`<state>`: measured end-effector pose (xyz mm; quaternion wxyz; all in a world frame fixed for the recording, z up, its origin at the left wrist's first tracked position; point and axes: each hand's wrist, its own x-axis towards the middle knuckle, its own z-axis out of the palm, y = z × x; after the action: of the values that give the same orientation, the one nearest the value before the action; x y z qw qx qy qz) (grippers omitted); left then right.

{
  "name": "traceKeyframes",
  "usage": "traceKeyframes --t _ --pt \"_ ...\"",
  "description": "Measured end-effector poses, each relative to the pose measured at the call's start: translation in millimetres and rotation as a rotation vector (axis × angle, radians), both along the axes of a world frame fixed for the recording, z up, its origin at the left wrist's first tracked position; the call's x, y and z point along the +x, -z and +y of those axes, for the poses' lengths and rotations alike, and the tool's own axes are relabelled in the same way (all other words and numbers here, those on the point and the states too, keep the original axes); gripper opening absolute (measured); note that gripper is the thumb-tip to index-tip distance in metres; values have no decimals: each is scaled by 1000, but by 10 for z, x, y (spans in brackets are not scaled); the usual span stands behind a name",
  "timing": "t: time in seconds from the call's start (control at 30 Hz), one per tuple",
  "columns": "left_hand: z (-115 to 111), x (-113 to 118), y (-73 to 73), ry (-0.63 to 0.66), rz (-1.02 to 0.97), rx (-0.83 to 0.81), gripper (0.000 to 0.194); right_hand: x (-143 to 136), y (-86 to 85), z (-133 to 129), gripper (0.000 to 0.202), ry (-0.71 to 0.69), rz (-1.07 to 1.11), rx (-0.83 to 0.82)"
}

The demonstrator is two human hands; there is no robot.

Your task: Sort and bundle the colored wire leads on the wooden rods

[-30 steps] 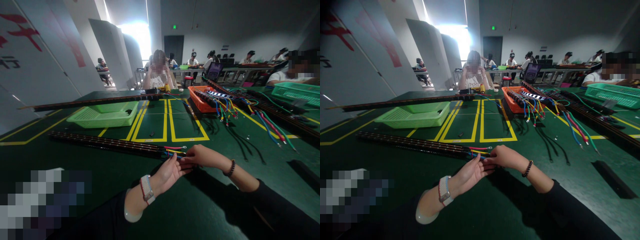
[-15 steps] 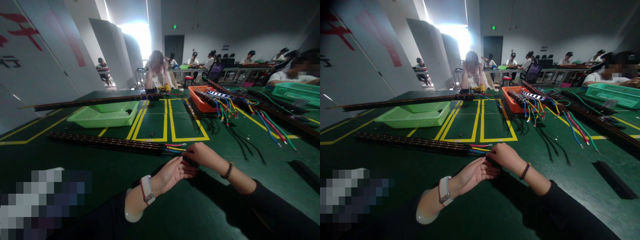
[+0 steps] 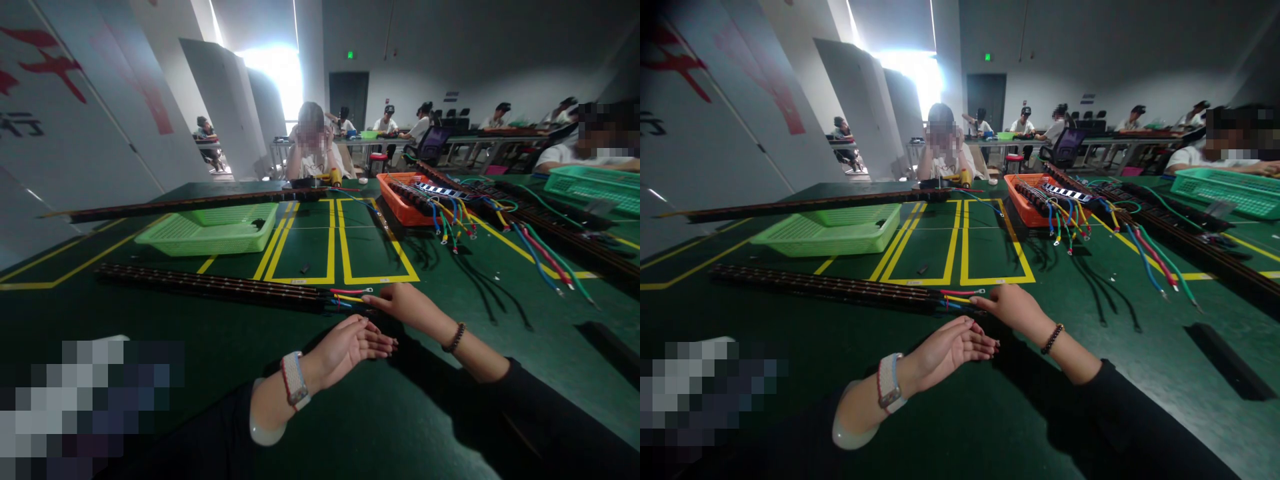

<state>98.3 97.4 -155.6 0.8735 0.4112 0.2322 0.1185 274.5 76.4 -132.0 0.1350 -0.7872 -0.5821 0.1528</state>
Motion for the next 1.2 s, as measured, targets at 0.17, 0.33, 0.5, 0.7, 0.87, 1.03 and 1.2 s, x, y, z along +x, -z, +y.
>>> traceKeyframes --t 0.17,0.33,0.5,0.7,0.87,1.03,1.2 --pt "12 2 37 10 -16 -13 30 -40 174 67 63 -53 130 338" --pt "3 15 25 -12 6 -20 29 -124 362 126 64 -167 251 336" --pt "-8 19 3 -17 14 -13 28 -133 357 152 59 -216 316 279" --pt "-17 15 -8 -17 20 -6 28 -138 338 141 58 -214 256 243" --pt "-13 9 -9 -6 9 -3 28 -142 364 150 60 -191 188 238" --pt "-11 9 -7 -8 16 0 27 -140 373 154 59 -189 187 233" --pt "-15 3 -11 -7 6 -11 28 -156 340 130 56 -178 171 247"
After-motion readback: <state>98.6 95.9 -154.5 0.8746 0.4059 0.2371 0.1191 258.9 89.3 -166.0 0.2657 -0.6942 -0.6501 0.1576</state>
